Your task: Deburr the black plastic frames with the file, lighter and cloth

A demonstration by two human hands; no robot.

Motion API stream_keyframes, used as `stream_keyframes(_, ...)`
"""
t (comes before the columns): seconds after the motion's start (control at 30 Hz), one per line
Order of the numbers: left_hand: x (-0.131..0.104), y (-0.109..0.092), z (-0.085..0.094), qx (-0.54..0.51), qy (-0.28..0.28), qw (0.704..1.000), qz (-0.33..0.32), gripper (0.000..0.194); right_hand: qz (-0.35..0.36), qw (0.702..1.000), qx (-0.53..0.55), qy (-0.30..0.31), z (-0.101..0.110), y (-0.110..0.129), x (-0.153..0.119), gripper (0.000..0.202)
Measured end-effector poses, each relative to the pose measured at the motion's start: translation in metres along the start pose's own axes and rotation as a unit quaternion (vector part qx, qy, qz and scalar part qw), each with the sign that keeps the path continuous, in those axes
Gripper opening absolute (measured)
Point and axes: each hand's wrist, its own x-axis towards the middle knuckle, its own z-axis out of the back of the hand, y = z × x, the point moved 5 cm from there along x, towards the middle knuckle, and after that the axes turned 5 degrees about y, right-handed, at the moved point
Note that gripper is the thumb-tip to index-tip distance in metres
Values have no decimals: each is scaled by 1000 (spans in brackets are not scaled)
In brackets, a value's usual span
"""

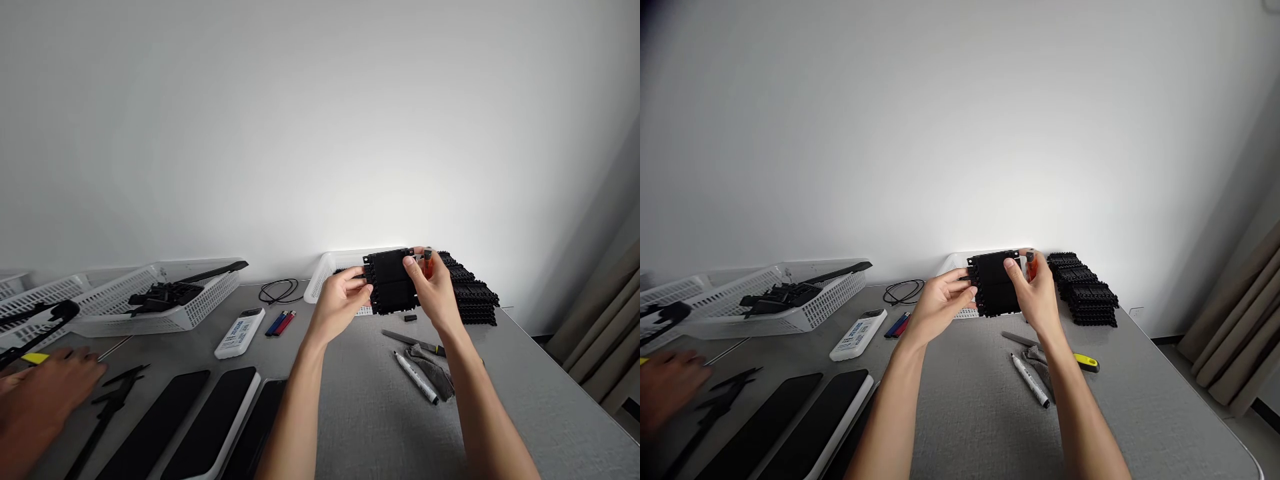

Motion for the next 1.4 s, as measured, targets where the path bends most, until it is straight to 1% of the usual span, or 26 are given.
stream_keyframes(0.07, 0, 1, 3, 6, -30, 1000, -4, 49, 6, 999, 6, -44, 4, 8, -5, 30)
stream_keyframes(0.1, 0, 2, 4, 10, -43, 999, -10, 46, 6, 998, 25, -54, 6, 11, -8, 27)
stream_keyframes(0.13, 0, 2, 5, 14, -52, 998, -16, 43, 0, 997, 58, -44, 5, 13, -10, 27)
stream_keyframes(0.17, 1, 3, 6, 16, -54, 998, -24, 39, -14, 995, 101, -13, 1, 14, -11, 28)
stream_keyframes(0.2, 1, 3, 5, 16, -50, 998, -30, 36, -37, 988, 149, 33, -5, 13, -12, 30)
stream_keyframes(0.27, 2, 3, 4, 15, -41, 998, -38, 33, -96, 958, 228, 141, -22, 10, -15, 32)
stream_keyframes(0.33, 2, 1, 3, 21, -34, 998, -43, 33, -156, 927, 259, 221, -39, 5, -18, 31)
stream_keyframes(0.4, 2, -1, 3, 34, -31, 998, -47, 32, -198, 911, 254, 259, -50, -3, -19, 30)
stream_keyframes(0.53, -1, -5, 1, 67, -25, 996, -51, 33, -232, 900, 228, 291, -60, -16, -19, 27)
stream_keyframes(0.67, -2, -7, -3, 90, -23, 994, -53, 36, -251, 898, 223, 286, -57, -20, -19, 27)
stream_keyframes(0.83, -4, -10, -5, 125, -27, 990, -60, 34, -264, 894, 225, 284, -53, -19, -19, 25)
stream_keyframes(1.0, -4, -10, -5, 136, -37, 988, -64, 33, -282, 881, 252, 283, -52, -19, -19, 24)
stream_keyframes(1.13, -4, -8, -2, 142, -49, 986, -67, 32, -296, 869, 298, 260, -52, -18, -17, 23)
stream_keyframes(1.4, -4, -8, 4, 145, -74, 984, -73, 35, -318, 850, 373, 194, -48, -19, -14, 23)
